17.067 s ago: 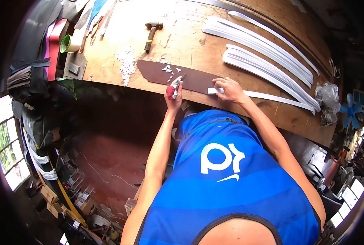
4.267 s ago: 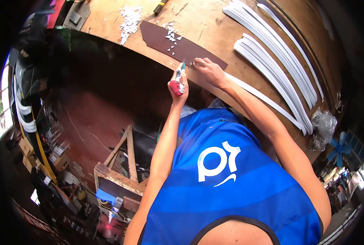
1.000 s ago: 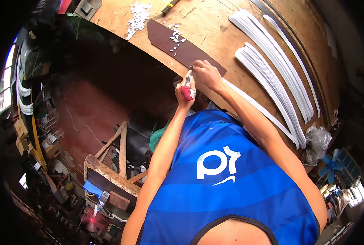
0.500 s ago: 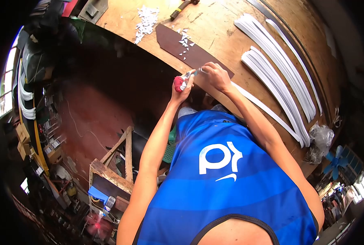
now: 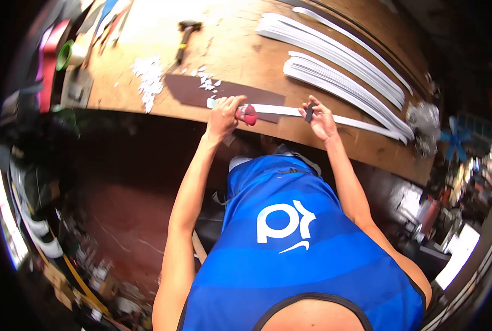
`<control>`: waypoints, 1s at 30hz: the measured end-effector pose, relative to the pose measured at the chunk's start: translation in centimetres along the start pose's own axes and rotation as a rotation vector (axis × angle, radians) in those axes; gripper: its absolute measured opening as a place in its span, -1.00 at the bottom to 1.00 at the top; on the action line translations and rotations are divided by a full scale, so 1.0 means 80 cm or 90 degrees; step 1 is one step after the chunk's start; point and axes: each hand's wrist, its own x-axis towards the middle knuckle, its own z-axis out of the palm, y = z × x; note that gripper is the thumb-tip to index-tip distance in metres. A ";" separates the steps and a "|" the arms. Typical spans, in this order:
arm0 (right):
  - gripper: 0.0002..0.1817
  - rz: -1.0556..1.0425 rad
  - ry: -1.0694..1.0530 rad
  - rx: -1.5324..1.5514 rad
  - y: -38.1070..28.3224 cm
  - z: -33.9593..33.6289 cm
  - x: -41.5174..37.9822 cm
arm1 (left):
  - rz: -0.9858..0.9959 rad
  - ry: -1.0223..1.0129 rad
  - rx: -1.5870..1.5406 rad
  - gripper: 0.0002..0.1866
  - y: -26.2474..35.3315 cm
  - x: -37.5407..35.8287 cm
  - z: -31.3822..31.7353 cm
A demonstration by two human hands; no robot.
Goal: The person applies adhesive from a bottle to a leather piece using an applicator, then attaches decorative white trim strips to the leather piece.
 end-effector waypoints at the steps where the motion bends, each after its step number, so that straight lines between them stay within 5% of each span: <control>1: -0.60 0.006 0.042 -0.004 -0.007 -0.015 -0.017 | 0.006 -0.057 0.035 -0.51 0.002 0.005 0.007; 8: -0.86 -0.122 0.194 0.218 -0.019 -0.153 -0.073 | -0.055 -0.158 0.104 -0.51 -0.013 -0.005 0.044; 11: -0.82 -0.175 0.442 0.024 -0.038 -0.218 -0.064 | -0.116 -0.205 0.105 -0.47 -0.017 -0.009 0.042; 18: -0.72 -0.362 0.665 -0.067 -0.162 -0.355 -0.031 | -0.207 -0.186 0.067 -0.49 -0.005 0.001 0.043; 25: -0.69 -0.344 0.756 -0.144 -0.236 -0.491 0.029 | -0.298 -0.195 0.162 -0.72 -0.004 0.019 0.045; 30: -0.74 -0.336 0.707 -0.067 -0.245 -0.461 0.003 | -0.281 -0.186 0.121 -0.54 0.006 0.019 0.043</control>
